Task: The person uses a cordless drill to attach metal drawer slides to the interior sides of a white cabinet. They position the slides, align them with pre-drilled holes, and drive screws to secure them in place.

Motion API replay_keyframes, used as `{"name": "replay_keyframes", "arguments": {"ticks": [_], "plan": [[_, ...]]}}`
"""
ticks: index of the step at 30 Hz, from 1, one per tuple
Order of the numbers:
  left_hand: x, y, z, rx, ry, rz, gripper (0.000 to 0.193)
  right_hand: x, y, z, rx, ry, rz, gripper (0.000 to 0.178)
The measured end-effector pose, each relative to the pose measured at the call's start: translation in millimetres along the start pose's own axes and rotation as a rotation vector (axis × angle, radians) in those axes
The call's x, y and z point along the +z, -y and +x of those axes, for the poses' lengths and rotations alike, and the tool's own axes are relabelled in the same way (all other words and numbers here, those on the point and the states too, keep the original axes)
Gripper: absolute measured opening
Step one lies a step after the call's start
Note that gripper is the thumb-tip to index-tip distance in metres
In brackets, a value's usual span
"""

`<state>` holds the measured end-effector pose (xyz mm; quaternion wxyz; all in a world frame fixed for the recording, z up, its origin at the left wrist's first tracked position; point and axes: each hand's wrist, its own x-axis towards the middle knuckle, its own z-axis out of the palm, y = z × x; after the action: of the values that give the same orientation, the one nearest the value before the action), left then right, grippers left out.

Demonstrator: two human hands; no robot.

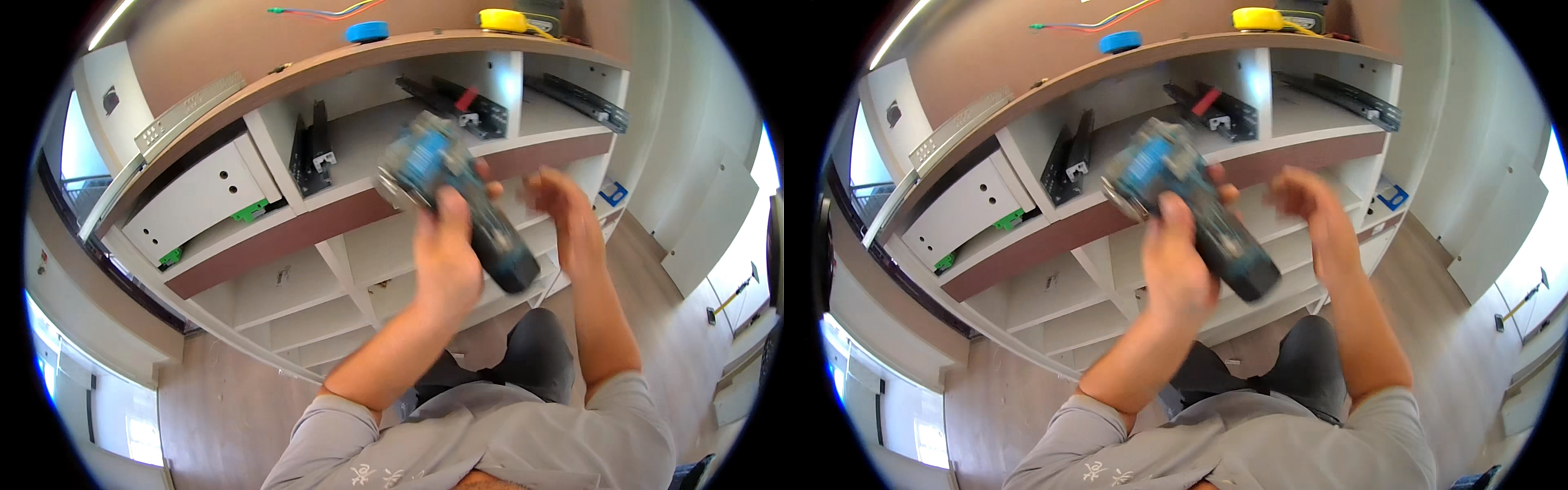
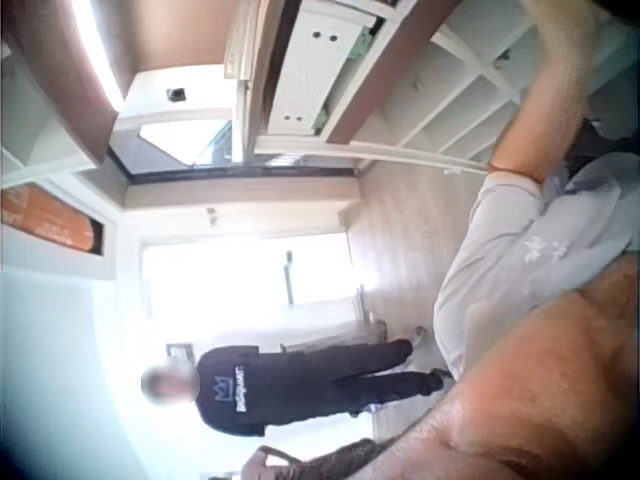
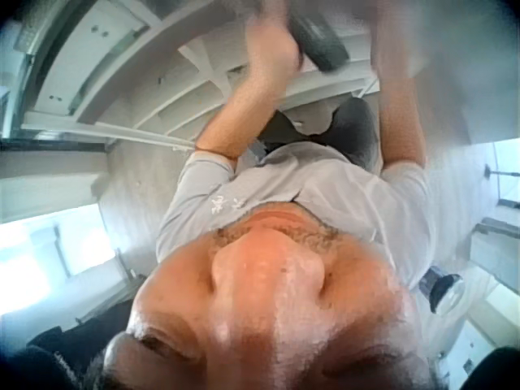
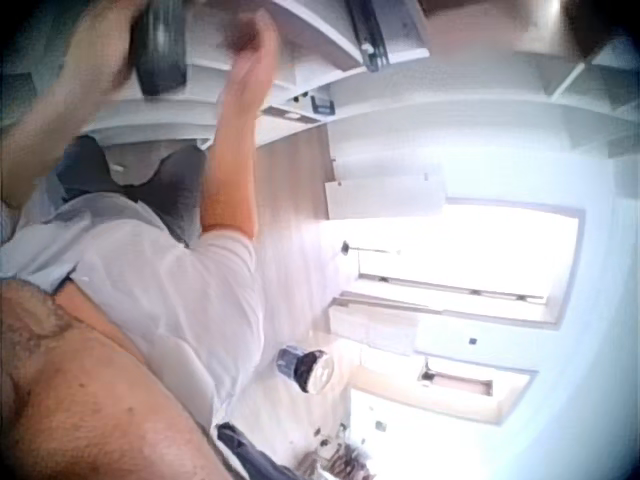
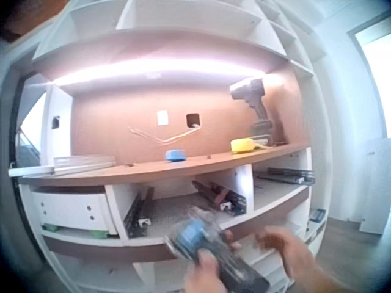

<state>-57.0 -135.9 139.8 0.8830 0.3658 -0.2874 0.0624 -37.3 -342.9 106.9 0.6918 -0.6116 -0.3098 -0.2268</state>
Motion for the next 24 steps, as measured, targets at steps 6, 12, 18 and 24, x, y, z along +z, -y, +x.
{"name": "replay_keyframes", "arguments": {"ticks": [6, 12, 18, 24], "plan": [[-52.2, 57.4, -114.4, -0.373, 0.529, 0.331, 0.063, 43.8, -2.7, -142.6, 0.17, 0.11, -0.246, 0.076], [-168.2, 56.6, -121.8, -0.297, 0.621, 0.997, 0.047, -5.9, -22.7, -247.4, 0.698, -0.256, -0.086, 0.053], [-257.5, 71.6, -113.4, -0.083, 0.111, 1.787, 0.056, -19.2, -53.3, -285.4, 0.741, -0.08, -0.345, 0.032], [-270.1, 116.1, -98.5, -0.441, 0.025, 2.126, 0.062, -22.4, -75.0, -272.9, 0.833, 0.2, -0.446, 0.032]]}}
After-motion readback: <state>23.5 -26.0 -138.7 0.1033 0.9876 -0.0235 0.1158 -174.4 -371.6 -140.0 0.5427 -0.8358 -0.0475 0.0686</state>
